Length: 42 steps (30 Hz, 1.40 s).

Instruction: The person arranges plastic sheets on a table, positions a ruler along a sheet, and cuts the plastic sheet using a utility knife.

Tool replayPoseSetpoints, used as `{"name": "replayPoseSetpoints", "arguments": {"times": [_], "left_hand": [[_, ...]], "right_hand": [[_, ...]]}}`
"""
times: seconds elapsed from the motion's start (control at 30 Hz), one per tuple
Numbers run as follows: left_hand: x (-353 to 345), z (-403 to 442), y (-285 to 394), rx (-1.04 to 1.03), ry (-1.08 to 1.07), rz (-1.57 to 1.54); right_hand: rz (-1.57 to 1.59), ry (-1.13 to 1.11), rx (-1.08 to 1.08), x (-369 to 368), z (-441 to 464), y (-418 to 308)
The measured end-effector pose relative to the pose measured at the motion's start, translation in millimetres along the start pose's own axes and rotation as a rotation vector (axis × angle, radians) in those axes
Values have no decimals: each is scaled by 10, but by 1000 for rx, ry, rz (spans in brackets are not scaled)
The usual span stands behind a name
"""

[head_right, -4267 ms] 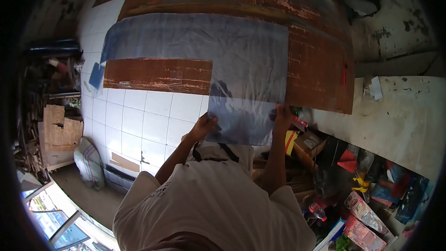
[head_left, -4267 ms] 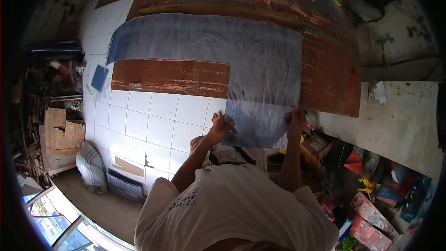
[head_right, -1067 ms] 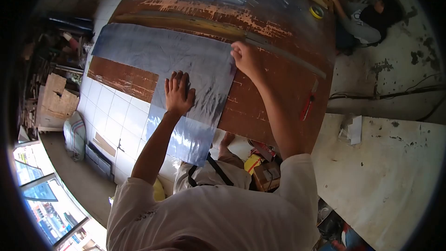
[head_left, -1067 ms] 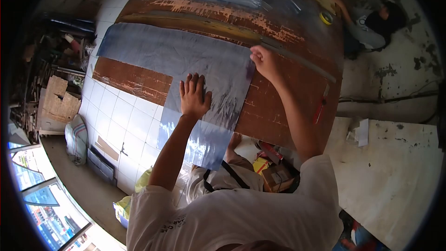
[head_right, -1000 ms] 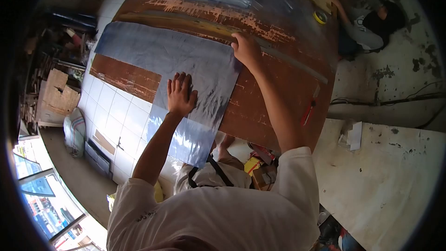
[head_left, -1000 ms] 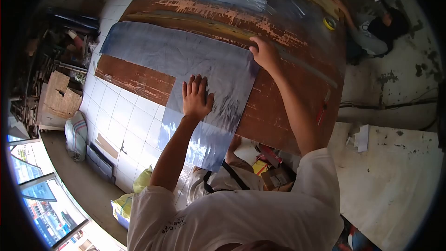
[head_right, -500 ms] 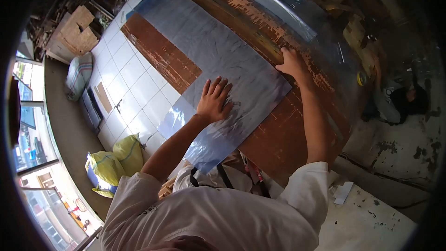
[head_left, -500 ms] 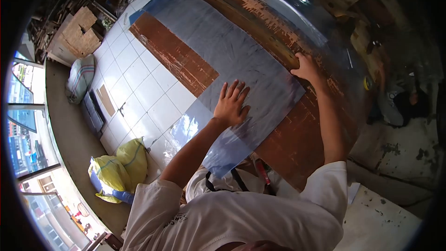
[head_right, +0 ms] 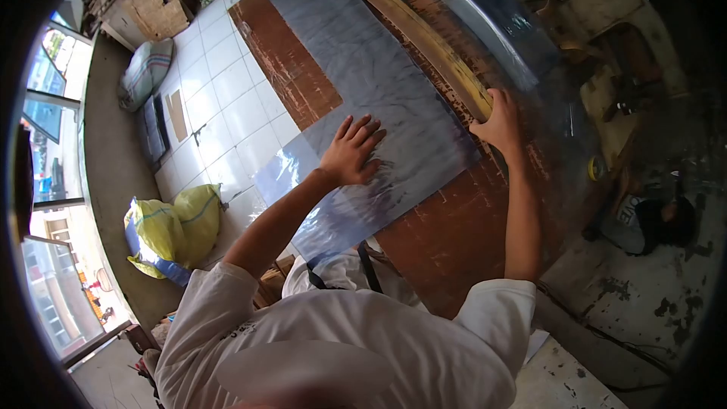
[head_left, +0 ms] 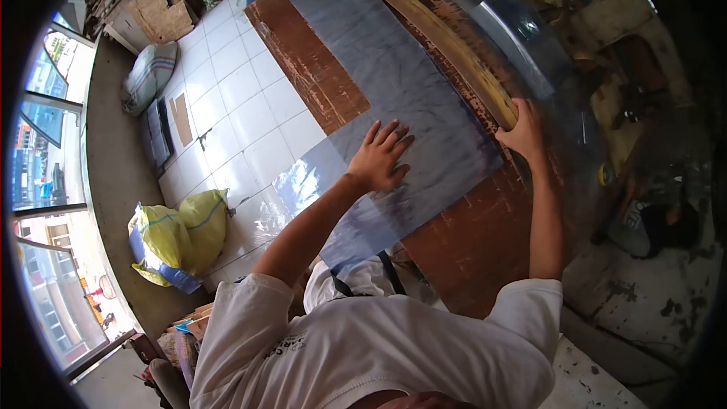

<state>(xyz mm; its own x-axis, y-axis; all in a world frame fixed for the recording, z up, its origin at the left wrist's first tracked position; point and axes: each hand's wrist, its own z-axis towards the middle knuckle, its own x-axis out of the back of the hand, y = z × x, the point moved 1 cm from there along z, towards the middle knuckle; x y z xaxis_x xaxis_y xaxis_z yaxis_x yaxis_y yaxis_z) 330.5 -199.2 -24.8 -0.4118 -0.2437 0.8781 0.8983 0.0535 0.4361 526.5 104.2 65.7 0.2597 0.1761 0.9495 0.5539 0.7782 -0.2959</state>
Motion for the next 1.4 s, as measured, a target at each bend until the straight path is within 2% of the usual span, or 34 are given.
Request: {"name": "replayPoseSetpoints", "arguments": {"times": [0.23,0.37,0.5,0.57,0.63,0.67,0.73,0.77,0.83,0.87,0.93,1.07,1.13,1.17,1.23,1.27,1.33,1.37,1.4], "left_hand": [[-23,-13,-4,-24,28,16],[-25,-10,-12,-22,35,22],[-42,-26,-11,-33,71,13],[-36,-26,-14,-35,78,3],[-41,-30,-4,-36,82,-7],[-44,-29,-4,-26,86,-25],[-29,-28,-16,-40,118,-81],[-32,-41,-52,-43,116,-82],[-53,-77,-141,-99,274,-293],[-79,-94,-164,-117,319,-338],[-39,-104,-128,-96,336,-345],[64,-89,-48,-49,293,-258],[56,-76,-36,-53,305,-244],[52,-71,-33,-59,316,-230],[32,-64,-36,-57,321,-225],[25,-58,-36,-57,328,-217],[-19,-60,-30,-40,312,-134],[-41,-66,-27,-25,293,-48],[-52,-65,-19,-18,295,-49]], "right_hand": [[23,84,-40,432,-825,-64],[7,137,-2,385,-1453,59],[912,-15,-298,73,-2162,-12],[1057,-118,-275,-17,-2397,-189],[1309,-330,-413,-158,-2678,-337],[1306,-330,-415,-213,-2733,-396],[1894,-593,-501,-301,-2810,-574],[1896,-589,-503,-323,-2831,-641],[2182,-673,-582,-348,-2854,-731],[2183,-669,-579,-431,-2877,-695],[2362,-810,-509,-613,-2883,-589],[2281,-885,-663,-543,-2859,-516],[1970,-824,-849,-377,-2829,-561],[1969,-826,-852,-351,-2794,-485],[1415,-905,-819,-294,-2734,-297],[1414,-905,-822,-333,-2741,-297],[1168,-521,-426,-414,-2703,-307],[1164,-528,-425,-475,-2717,-285],[986,-462,-387,-511,-2716,-288]]}}
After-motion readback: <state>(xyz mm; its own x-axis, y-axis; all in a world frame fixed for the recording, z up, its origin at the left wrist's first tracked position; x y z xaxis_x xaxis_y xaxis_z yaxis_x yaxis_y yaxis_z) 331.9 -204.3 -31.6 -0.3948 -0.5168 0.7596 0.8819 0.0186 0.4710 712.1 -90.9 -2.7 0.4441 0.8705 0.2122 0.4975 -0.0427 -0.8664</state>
